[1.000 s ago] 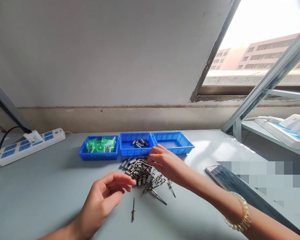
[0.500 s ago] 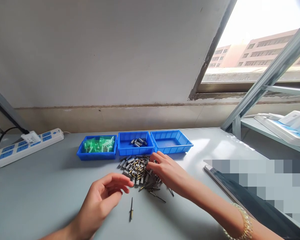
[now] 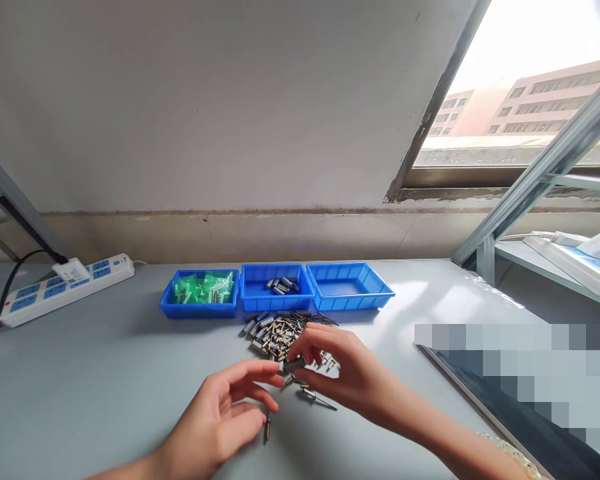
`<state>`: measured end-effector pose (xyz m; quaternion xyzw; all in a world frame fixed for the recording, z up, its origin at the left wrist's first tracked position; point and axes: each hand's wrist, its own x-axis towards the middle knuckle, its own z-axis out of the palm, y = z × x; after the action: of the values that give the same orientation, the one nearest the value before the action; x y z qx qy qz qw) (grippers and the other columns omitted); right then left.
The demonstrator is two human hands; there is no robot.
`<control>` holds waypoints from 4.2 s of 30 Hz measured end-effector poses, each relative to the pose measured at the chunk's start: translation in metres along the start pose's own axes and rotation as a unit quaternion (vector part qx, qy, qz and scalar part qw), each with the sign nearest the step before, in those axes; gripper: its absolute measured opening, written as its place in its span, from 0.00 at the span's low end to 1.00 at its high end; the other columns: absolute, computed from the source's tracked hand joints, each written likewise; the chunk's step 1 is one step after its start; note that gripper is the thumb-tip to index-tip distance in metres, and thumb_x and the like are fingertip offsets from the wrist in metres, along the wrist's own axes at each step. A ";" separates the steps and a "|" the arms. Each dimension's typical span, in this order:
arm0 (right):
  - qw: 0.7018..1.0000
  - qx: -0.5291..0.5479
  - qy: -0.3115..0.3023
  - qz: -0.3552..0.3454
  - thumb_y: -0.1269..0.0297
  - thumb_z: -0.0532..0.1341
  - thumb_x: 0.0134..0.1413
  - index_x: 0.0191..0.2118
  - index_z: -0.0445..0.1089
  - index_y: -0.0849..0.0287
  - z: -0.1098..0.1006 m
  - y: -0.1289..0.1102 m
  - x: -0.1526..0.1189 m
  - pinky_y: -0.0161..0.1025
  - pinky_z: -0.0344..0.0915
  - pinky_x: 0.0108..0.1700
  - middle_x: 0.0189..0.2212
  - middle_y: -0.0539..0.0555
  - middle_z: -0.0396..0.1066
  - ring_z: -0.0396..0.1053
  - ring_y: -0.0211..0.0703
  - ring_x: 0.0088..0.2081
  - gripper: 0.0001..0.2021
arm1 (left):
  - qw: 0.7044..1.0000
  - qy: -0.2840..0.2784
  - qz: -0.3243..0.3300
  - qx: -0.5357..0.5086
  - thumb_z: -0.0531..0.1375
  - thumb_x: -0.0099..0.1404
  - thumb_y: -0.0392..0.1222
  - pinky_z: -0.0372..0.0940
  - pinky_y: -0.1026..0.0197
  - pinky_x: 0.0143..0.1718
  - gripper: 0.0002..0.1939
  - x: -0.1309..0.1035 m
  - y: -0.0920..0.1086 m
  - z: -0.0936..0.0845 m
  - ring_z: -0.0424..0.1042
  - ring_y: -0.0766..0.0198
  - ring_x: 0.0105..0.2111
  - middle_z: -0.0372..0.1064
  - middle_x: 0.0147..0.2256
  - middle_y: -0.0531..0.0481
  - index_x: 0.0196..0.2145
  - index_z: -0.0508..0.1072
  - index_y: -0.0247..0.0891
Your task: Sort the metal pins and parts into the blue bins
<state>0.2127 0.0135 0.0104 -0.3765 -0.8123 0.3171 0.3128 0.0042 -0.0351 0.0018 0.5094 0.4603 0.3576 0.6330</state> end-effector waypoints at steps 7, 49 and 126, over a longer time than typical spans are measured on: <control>0.997 0.055 0.008 -0.049 0.70 0.68 0.44 0.29 0.74 0.60 0.021 -0.004 -0.009 0.32 0.62 0.29 0.25 0.49 0.66 0.64 0.35 0.28 0.04 | 0.990 -0.128 -0.053 -0.029 0.56 0.45 0.27 0.62 0.56 0.42 0.29 -0.004 0.011 0.006 0.69 0.55 0.42 0.72 0.39 0.48 0.47 0.73 0.41; 0.952 -0.278 -0.070 -0.104 0.80 0.57 0.54 0.28 0.73 0.58 -0.005 0.020 0.012 0.40 0.64 0.36 0.33 0.55 0.69 0.62 0.43 0.36 0.12 | 0.987 0.082 0.091 0.102 0.55 0.57 0.32 0.65 0.60 0.42 0.13 -0.002 0.003 -0.006 0.71 0.59 0.38 0.75 0.37 0.49 0.38 0.77 0.42; 0.927 -0.340 -0.074 -0.137 0.81 0.54 0.55 0.36 0.72 0.55 0.010 0.020 0.006 0.42 0.62 0.37 0.38 0.54 0.67 0.61 0.44 0.37 0.14 | 0.990 0.071 0.092 0.082 0.56 0.56 0.31 0.65 0.58 0.44 0.15 -0.002 0.005 -0.004 0.72 0.57 0.40 0.75 0.40 0.48 0.38 0.76 0.40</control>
<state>0.2103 0.0262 -0.0092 -0.3211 -0.9359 0.0032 0.1449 -0.0001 -0.0349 0.0070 0.5727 0.4831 0.4105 0.5197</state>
